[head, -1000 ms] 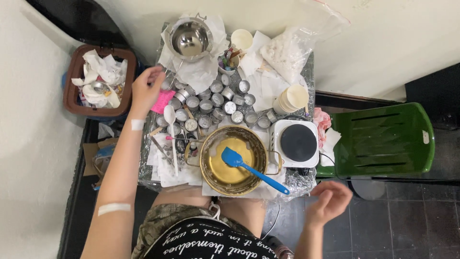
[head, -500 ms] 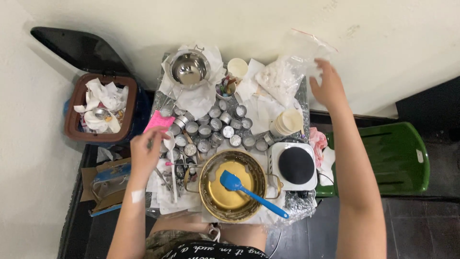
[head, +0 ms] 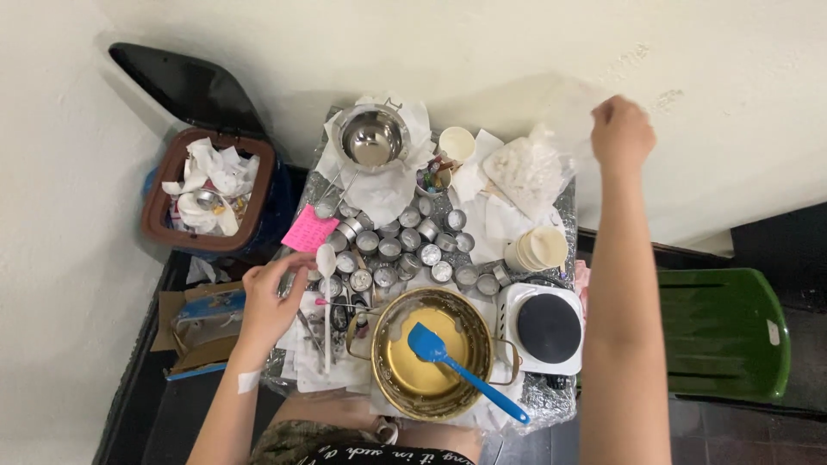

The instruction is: Melting and stirring wax flakes in a pot for candle production.

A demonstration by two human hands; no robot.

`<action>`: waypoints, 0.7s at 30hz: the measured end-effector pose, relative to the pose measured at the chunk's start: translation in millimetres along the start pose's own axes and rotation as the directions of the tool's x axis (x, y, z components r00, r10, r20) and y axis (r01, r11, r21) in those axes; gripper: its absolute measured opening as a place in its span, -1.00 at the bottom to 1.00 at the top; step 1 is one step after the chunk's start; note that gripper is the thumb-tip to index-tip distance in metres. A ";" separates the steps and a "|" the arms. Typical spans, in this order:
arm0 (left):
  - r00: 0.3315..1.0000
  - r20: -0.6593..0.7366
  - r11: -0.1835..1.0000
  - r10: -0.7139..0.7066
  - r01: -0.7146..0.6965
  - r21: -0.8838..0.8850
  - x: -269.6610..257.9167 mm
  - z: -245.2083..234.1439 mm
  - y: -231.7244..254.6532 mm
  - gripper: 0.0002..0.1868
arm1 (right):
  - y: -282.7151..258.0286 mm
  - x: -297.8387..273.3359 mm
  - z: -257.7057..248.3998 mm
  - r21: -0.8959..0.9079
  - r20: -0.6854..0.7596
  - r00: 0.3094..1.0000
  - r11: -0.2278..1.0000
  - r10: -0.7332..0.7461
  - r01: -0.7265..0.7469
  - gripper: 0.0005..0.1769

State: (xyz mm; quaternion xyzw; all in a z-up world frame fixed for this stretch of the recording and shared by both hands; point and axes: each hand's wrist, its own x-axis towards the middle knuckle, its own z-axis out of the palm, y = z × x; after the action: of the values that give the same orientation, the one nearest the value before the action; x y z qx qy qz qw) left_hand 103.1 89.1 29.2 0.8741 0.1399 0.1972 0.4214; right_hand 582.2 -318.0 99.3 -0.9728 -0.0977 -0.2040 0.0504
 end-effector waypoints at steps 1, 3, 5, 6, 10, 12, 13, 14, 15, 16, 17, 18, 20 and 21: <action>1.000 -0.001 1.000 -0.002 0.002 -0.001 -1.9 1.1 3.2 -0.77 | -8.1 -6.3 -22.0 -0.001 0.001 1.000 1.000 -0.002 0.002 -0.84; 1.000 0.005 1.000 0.018 -0.017 -0.019 -3.6 0.5 9.1 -0.76 | -24.3 -21.3 -66.5 0.218 -0.194 0.979 0.970 -0.060 0.102 -0.86; 0.999 0.005 0.999 0.037 -0.037 -0.022 -5.1 1.0 15.9 -0.76 | -42.0 -37.9 -102.5 0.251 -0.259 0.961 0.954 -0.096 0.163 -0.89; 0.999 0.011 0.998 0.048 -0.048 -0.028 -7.2 1.9 20.4 -0.77 | -49.5 -47.0 -121.0 0.276 -0.315 0.940 0.935 -0.131 0.223 -0.92; 0.997 0.019 0.990 0.081 -0.078 -0.119 -9.0 11.4 29.0 -0.75 | -52.3 -64.3 -158.1 0.374 -0.325 0.942 0.904 -0.083 0.208 -0.93; 0.998 0.060 0.965 -0.016 0.031 -0.260 -11.9 16.5 41.4 -0.65 | -49.3 -67.2 -170.8 0.420 -0.401 0.900 0.838 -0.172 0.347 -0.91; 0.998 0.064 0.965 -0.012 0.028 -0.261 -17.0 24.1 41.1 -0.65 | -64.1 -78.1 -192.9 0.419 -0.402 0.900 0.841 -0.167 0.343 -0.91; 0.991 0.116 0.947 -0.068 0.100 -0.304 -22.2 31.8 40.4 -0.61 | -80.5 -87.5 -214.5 0.441 -0.503 0.825 0.744 -0.257 0.501 -0.94; 0.978 0.170 0.923 -0.121 0.174 -0.343 -27.1 39.6 39.3 -0.57 | -97.2 -96.7 -235.7 0.443 -0.599 0.729 0.621 -0.332 0.647 -0.93; 0.977 0.173 0.923 -0.121 0.175 -0.342 -35.4 46.0 45.5 -0.57 | -108.0 -106.9 -249.4 0.445 -0.597 0.731 0.622 -0.330 0.644 -0.93; 0.974 0.185 0.857 -0.133 0.206 -0.473 -44.0 52.4 51.1 -0.54 | -119.1 -117.3 -262.6 0.501 -0.566 0.777 0.633 -0.276 0.590 -0.92; 0.969 0.199 0.769 -0.145 0.237 -0.594 -56.0 59.0 55.9 -0.50 | -130.6 -130.0 -275.7 0.555 -0.527 0.820 0.639 -0.225 0.532 -0.86; 0.968 0.198 0.673 -0.152 0.248 -0.697 -73.4 59.2 92.2 -0.44 | -145.1 -157.9 -281.8 0.582 -0.496 0.838 0.630 -0.228 0.515 -0.84; 0.969 0.191 0.567 -0.157 0.247 -0.786 -80.9 59.2 111.5 -0.38 | -152.2 -170.1 -285.8 0.607 -0.470 0.852 0.617 -0.230 0.501 -0.80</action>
State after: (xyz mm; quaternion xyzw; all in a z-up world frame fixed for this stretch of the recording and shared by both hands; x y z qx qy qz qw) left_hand 67.8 -52.1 65.5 0.5761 0.1134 0.1455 0.7963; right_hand 286.9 -237.7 299.5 -0.7823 -0.3577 -0.3236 0.3942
